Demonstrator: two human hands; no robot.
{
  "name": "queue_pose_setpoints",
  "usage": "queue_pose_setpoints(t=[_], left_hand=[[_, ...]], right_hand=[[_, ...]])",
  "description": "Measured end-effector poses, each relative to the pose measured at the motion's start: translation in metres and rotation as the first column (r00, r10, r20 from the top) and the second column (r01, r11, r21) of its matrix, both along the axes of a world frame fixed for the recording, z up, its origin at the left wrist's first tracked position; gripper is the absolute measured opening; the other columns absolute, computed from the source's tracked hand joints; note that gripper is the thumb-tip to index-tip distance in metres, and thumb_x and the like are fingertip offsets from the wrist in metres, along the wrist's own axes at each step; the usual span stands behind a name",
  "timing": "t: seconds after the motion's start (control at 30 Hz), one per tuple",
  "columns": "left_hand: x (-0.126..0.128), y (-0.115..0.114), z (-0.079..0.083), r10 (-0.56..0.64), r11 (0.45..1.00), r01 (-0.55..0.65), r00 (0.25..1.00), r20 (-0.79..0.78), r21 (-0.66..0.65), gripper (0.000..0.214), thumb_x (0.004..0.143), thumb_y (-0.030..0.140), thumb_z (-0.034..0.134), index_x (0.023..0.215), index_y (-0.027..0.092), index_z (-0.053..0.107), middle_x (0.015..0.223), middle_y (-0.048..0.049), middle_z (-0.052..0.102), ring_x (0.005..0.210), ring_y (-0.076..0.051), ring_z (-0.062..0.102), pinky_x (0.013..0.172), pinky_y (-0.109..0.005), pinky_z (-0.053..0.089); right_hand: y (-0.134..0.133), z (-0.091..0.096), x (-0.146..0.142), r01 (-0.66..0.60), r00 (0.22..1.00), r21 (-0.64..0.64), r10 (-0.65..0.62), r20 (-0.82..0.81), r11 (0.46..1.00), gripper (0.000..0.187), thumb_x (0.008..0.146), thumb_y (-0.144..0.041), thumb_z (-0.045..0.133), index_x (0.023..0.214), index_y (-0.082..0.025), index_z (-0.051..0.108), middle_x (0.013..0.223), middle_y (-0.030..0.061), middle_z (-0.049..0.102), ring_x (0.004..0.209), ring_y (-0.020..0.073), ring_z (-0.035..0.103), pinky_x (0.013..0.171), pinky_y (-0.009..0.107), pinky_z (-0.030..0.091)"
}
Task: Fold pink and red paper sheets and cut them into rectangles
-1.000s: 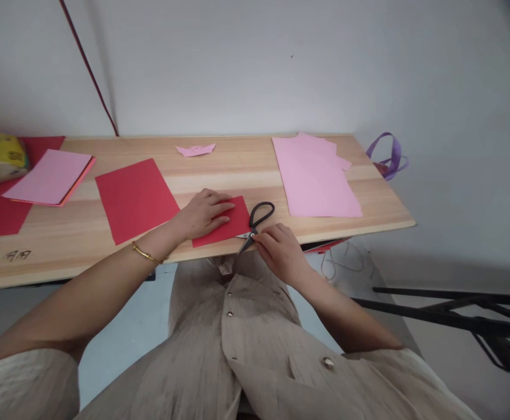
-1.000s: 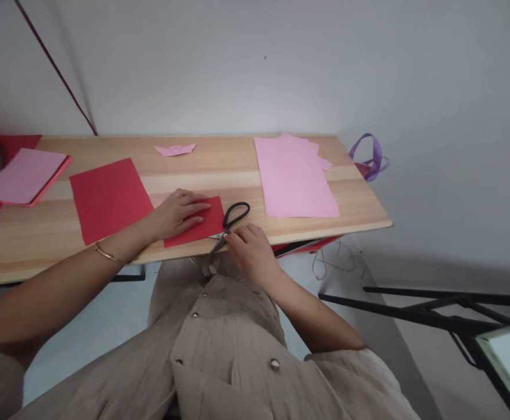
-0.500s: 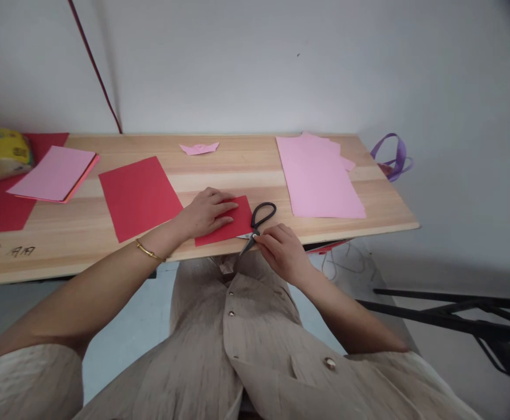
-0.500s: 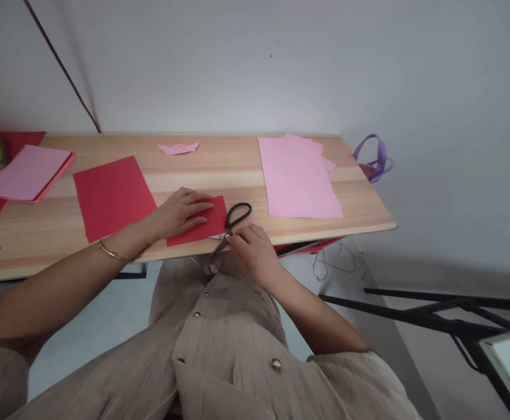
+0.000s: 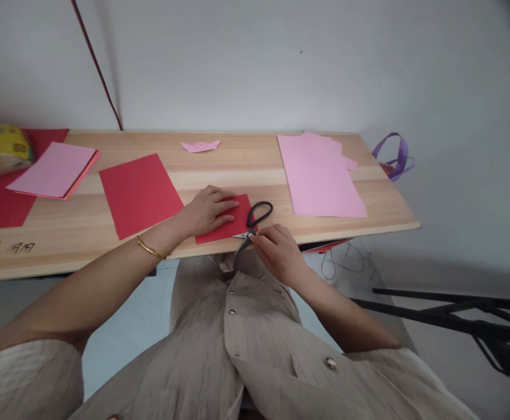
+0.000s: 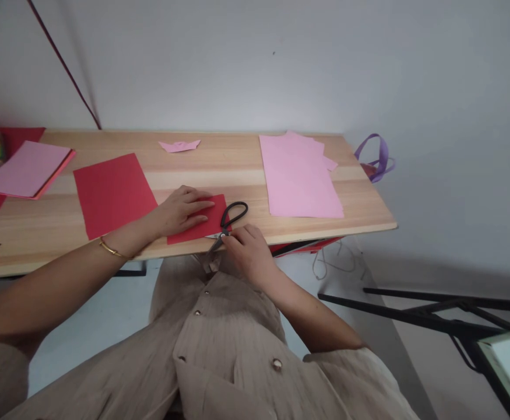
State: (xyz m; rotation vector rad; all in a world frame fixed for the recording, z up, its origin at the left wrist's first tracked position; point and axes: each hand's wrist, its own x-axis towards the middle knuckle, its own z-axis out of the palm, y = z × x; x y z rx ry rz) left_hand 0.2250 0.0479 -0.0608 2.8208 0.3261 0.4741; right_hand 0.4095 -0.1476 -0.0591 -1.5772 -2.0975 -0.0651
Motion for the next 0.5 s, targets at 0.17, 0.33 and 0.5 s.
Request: queue_pose_setpoints(t=[0.17, 0.33, 0.5], left_hand=[[0.000, -0.001, 0.003, 0.008, 1.000, -0.008, 1.000, -0.028, -0.003, 0.041, 0.096, 0.038, 0.048, 0.131, 0.020, 0.061, 0.138, -0.0124, 0.058, 0.121, -0.028, 0.051, 0.104, -0.049, 0.037], [0.000, -0.002, 0.003, 0.008, 1.000, -0.007, 1.000, -0.026, 0.014, 0.041, 0.096, 0.038, 0.049, 0.130, 0.019, 0.062, 0.137, -0.0124, 0.058, 0.120, -0.028, 0.051, 0.104, -0.048, 0.037], [0.000, -0.002, 0.002, 0.018, 1.000, -0.018, 1.000, -0.011, 0.023, 0.042, 0.097, 0.040, 0.046, 0.127, 0.017, 0.064, 0.137, -0.0136, 0.058, 0.118, -0.028, 0.051, 0.103, -0.047, 0.039]], right_hand=[[0.004, -0.002, -0.006, -0.028, 1.000, 0.046, 0.027, 0.013, 0.999, 0.017, 0.091, -0.013, 0.054, 0.099, -0.018, 0.069, 0.092, 0.0093, 0.065, 0.087, 0.0213, 0.051, 0.079, 0.035, 0.044], [0.003, 0.000, -0.008, -0.025, 1.000, 0.021, 0.025, 0.007, 0.999, 0.017, 0.091, -0.013, 0.054, 0.099, -0.019, 0.068, 0.093, 0.0086, 0.065, 0.088, 0.0210, 0.052, 0.079, 0.035, 0.043], [0.007, -0.004, -0.016, -0.010, 0.999, 0.029, 0.009, 0.032, 1.000, 0.016, 0.093, -0.016, 0.054, 0.099, -0.019, 0.069, 0.090, 0.0078, 0.065, 0.087, 0.0208, 0.052, 0.078, 0.035, 0.042]])
